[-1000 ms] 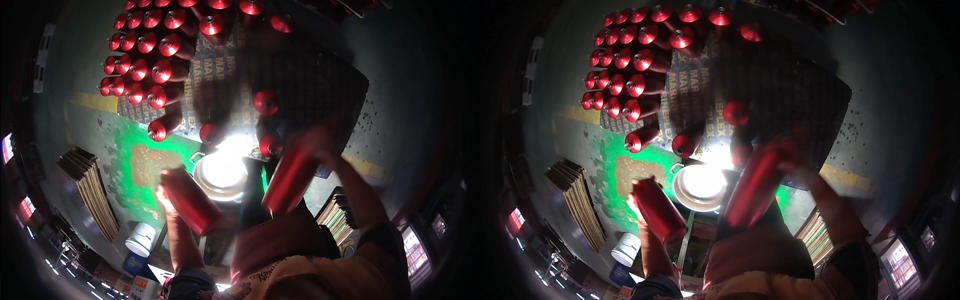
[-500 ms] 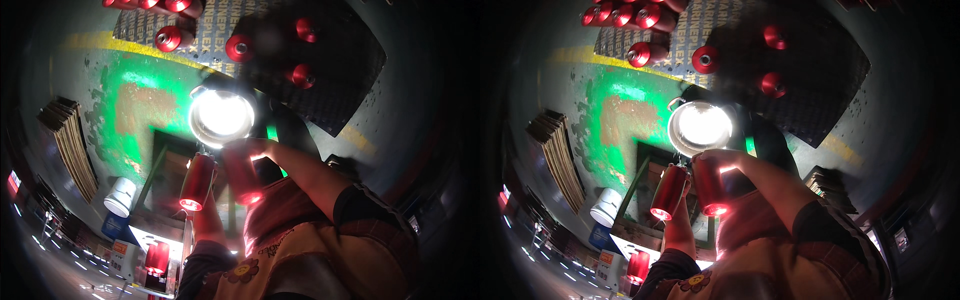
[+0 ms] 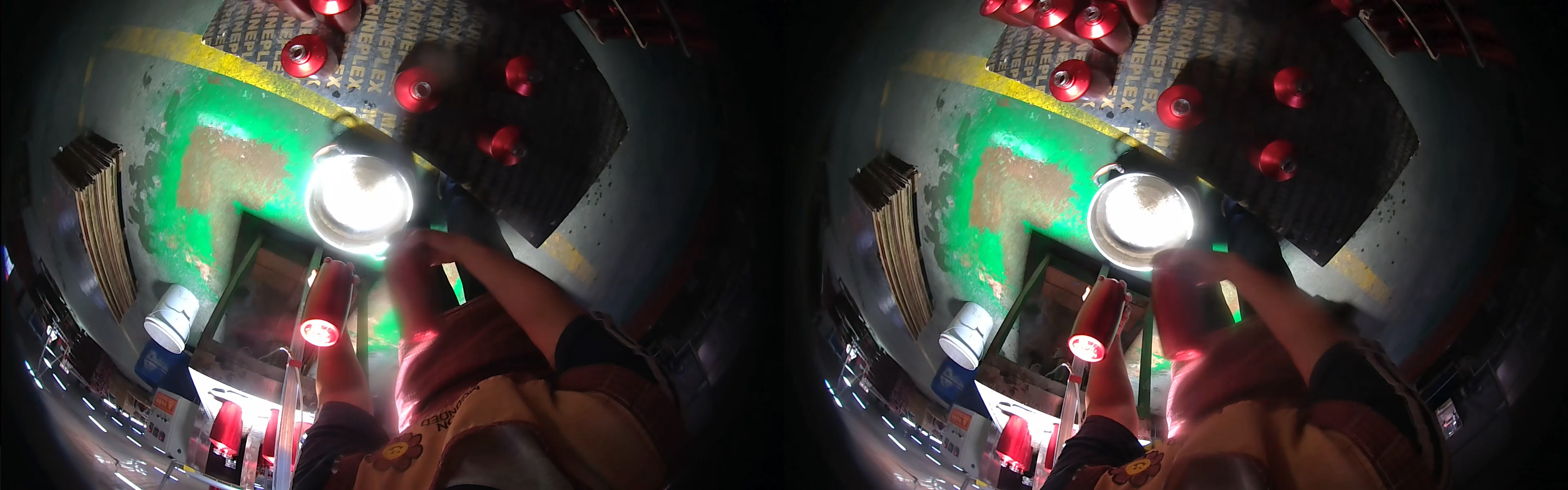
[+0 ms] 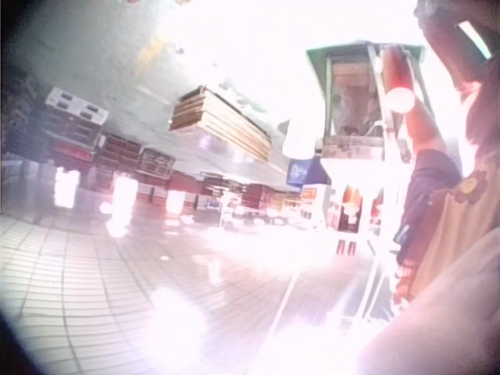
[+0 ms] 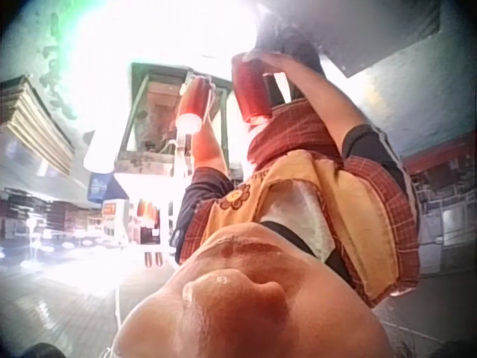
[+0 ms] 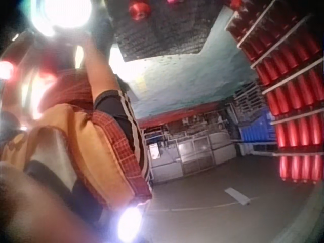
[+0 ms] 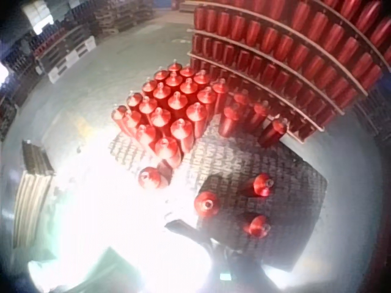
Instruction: The person repeatedly picks up red cylindrical cans from a floor pile and places them upright into slots on a metal tray. The person also briefly interacts with a control panel on the machine. The cans are handled one at a time and arranged in rows on the tray.
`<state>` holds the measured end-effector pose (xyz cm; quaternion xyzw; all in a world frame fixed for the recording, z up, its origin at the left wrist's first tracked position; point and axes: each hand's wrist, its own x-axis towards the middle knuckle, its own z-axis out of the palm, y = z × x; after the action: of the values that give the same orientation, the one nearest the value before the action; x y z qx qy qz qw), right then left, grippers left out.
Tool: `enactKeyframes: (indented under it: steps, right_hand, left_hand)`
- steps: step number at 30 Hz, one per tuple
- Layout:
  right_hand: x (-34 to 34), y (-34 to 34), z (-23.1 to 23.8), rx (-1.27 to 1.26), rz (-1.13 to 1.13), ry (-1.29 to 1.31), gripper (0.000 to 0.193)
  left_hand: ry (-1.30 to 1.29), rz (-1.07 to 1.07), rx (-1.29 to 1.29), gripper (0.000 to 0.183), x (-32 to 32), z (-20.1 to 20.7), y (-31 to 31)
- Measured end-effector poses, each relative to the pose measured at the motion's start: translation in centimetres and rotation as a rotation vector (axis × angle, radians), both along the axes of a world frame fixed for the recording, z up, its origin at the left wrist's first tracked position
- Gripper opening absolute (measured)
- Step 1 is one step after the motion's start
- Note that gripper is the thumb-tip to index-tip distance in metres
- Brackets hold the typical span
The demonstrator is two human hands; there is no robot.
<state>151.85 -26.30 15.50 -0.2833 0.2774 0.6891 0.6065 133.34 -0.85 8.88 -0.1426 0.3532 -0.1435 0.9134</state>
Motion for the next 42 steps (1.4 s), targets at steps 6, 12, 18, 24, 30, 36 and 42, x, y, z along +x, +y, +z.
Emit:
enactKeyframes:
  steps: [6, 12, 18, 24, 30, 36, 42]
  right_hand:
    - [7.5, -16.3, 8.7, -0.531, -0.18, -0.527, 0.05]
    - [14.5, -24.4, 15.3, -1.172, 0.203, -1.486, 0.04]
    - [18.2, -24.0, 10.9, -1.581, 0.36, -2.052, 0.048]
    - [19.1, -21.7, 9.6, -1.48, 0.338, -1.896, 0.05]
    - [24.5, -20.3, 16.1, -1.407, 0.47, -2.138, 0.055]
    - [42.5, -17.4, 11.9, -1.271, 0.527, -2.235, 0.074]
    - [50.9, -16.3, 7.6, -1.4, 0.28, -2.2, 0.059]
  left_hand:
    - [0.057, -0.135, 0.953, 0.029, 9.4, -0.5, 2.3]
    - [-0.254, -0.291, 2.149, 0.033, 25.6, 1.4, 2.1]
    - [-0.214, -0.274, 2.444, 0.039, 35.5, 2.5, -2.8]
    - [-0.278, -0.423, 2.566, 0.039, 37.0, 4.0, -5.3]
    - [-0.238, -0.337, 2.555, 0.04, 39.9, 8.0, -1.7]
    - [-0.403, -0.685, 2.454, 0.06, 51.7, 4.4, 2.4]
    - [0.044, -0.352, 2.482, 0.059, 53.2, 3.3, -1.2]
